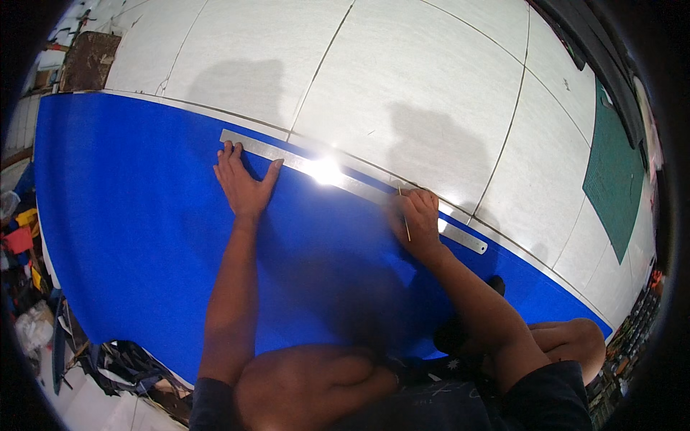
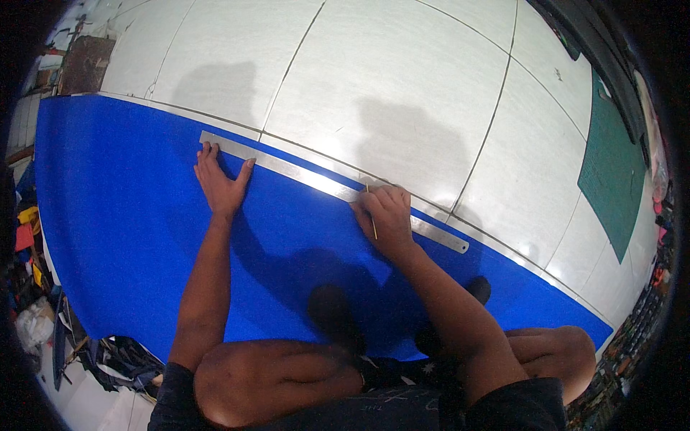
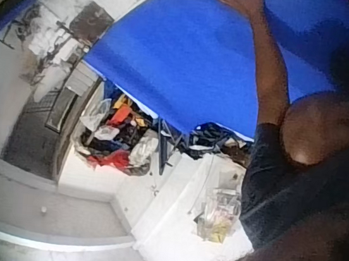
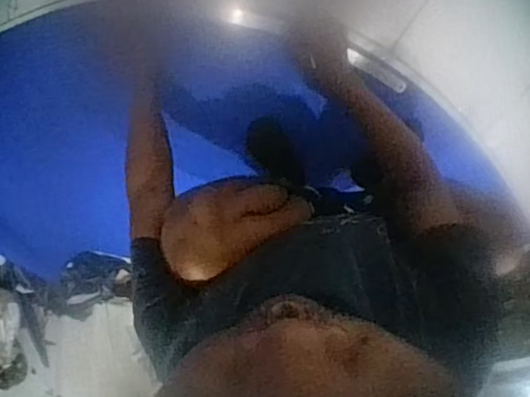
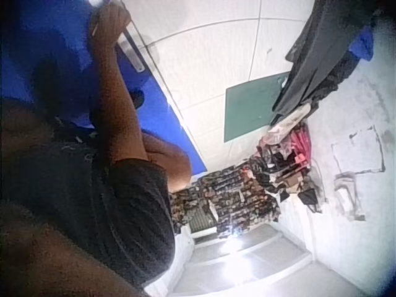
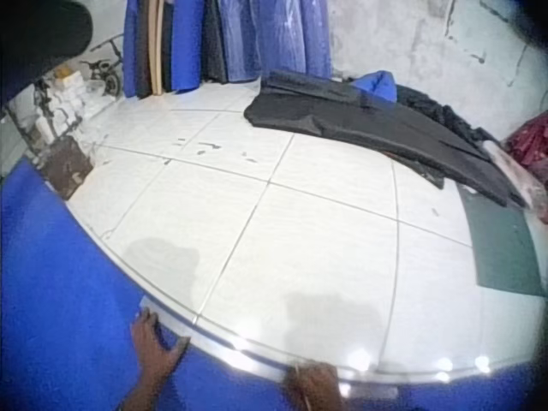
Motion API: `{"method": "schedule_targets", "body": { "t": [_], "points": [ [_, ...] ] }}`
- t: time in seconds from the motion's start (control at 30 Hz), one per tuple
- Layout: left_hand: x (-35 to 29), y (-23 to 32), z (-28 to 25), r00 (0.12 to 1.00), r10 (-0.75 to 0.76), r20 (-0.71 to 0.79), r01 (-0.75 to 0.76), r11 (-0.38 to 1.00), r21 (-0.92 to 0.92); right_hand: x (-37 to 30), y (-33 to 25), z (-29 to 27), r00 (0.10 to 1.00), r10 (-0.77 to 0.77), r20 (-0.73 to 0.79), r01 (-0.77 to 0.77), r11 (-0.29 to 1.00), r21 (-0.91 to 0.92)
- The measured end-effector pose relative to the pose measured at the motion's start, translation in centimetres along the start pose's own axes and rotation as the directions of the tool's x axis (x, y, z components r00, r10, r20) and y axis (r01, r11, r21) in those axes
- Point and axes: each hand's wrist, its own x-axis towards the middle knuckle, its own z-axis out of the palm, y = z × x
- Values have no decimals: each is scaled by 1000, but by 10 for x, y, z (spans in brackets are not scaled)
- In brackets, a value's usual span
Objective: The person measures and cuts a large blue fabric sheet laid out on a tiled floor. Using a metal ruler and a cutting tool, the person aligns the ruler to create straight lines and cuts the fabric into sections.
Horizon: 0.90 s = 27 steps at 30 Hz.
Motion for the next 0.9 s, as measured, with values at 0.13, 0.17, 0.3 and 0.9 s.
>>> {"method": "schedule_targets", "body": {
  "t": [0.13, 0.17, 0.3, 0.9],
  "points": [
    [1, 0, 0, 1000, 13, -8, -13, 1000, 12, -1, -1, 0, 999, 29, 16, -29, 999, -19],
    [0, -1, 1, 999, 25, -26, -24, 1000, 14, 1, -2, -2, 999, 33, 21, -33, 999, -21],
    [-1, -3, 3, 996, 60, -69, -61, 998, -6, 1, 1, 4, 1000, 8, -2, -8, 1000, -3],
    [0, 3, -9, 999, -9, -37, 7, 998, -65, -3, 1, 9, 999, 35, 28, -34, 998, -50]
  ]
}}
